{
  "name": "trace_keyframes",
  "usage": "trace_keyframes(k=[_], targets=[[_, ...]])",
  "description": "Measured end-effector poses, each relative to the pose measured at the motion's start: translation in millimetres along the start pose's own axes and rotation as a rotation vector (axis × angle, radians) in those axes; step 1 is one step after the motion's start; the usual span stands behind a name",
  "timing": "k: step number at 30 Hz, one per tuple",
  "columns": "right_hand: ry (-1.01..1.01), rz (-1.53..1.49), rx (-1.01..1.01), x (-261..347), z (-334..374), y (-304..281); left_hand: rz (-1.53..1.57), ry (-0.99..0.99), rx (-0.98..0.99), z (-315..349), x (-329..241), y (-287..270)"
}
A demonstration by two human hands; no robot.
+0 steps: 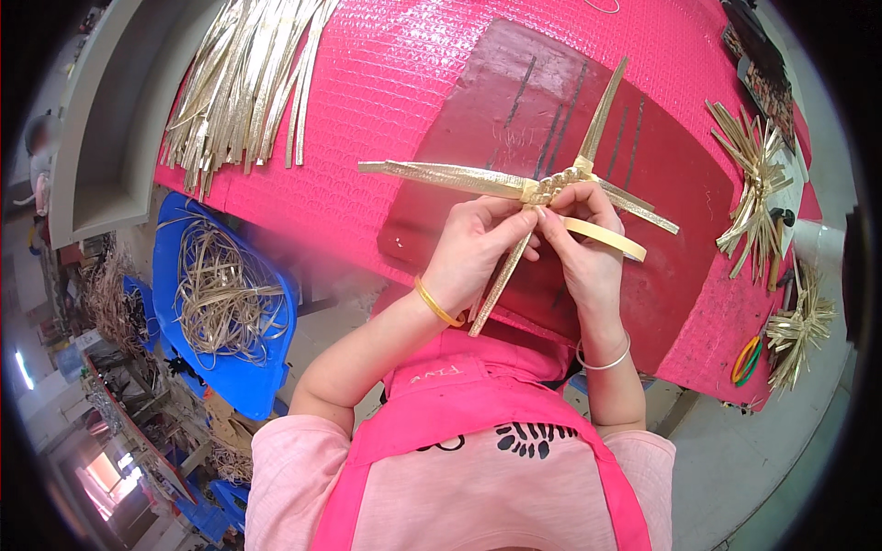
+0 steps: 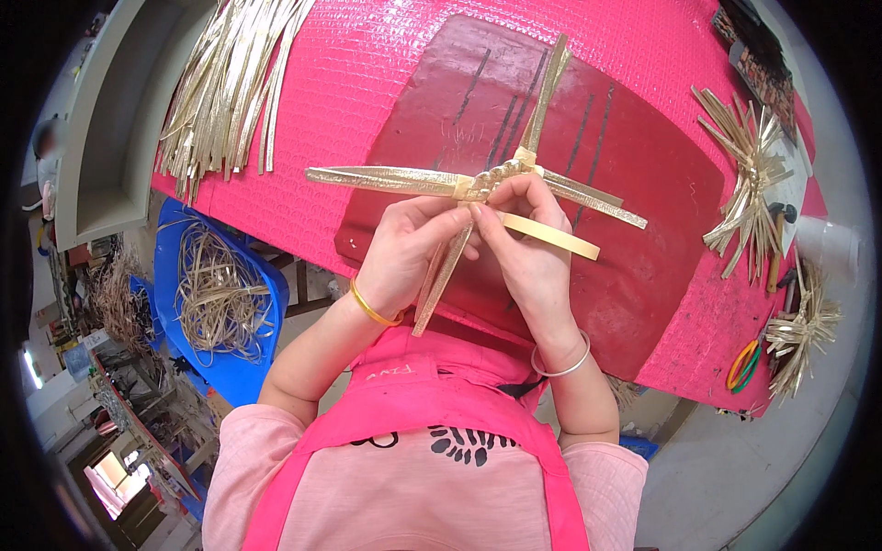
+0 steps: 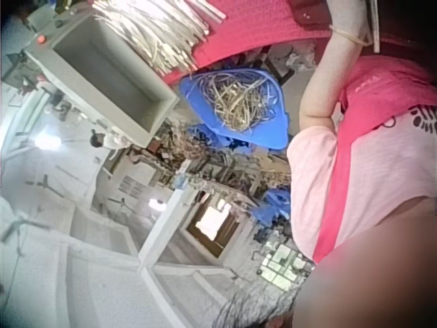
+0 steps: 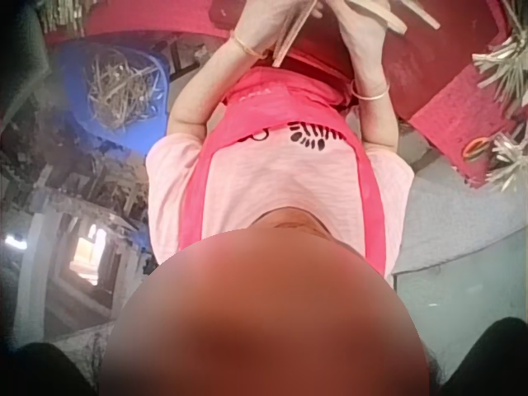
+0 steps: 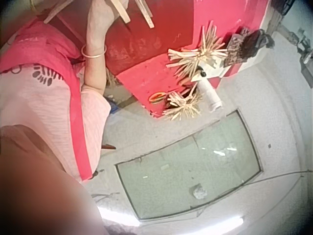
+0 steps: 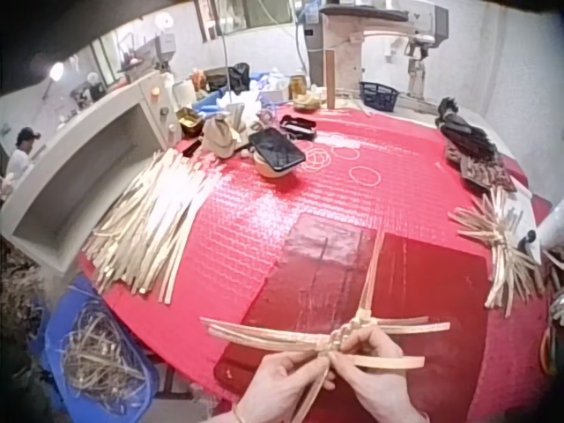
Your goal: The recorder is weaving thin metallic gold strips into a structured pattern at a workstation.
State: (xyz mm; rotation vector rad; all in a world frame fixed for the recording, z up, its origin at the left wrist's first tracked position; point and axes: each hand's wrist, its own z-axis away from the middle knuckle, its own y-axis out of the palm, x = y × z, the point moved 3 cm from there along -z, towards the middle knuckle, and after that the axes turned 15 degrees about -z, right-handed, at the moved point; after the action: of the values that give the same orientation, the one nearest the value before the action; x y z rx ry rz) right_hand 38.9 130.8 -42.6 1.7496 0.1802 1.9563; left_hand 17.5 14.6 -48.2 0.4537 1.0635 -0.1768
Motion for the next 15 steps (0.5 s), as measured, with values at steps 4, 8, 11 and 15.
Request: trace_keyframes(k=[4,8,11,15], targets=[[-0.136,0.352,-0.028,0.1,8.3,-2.2,-0.016,0.033,-0.026,-2.2,0.8,-3.9],[-0.193,0.244,-0.089,-0.3,20.4,-6.9,0.207,-0.043,0.092,-2.2,-3.4,-1.9],[-0.146,0.036,-0.002,-6.3,19.4,-9.9,0.413,-0.165,0.300,-2.7,-12.6,1.7],[-0.155,-0.140,0.012,-6.5,8.8,-2.3,0.309,-0.167,0.603,-5.8,-25.6,-0.8]])
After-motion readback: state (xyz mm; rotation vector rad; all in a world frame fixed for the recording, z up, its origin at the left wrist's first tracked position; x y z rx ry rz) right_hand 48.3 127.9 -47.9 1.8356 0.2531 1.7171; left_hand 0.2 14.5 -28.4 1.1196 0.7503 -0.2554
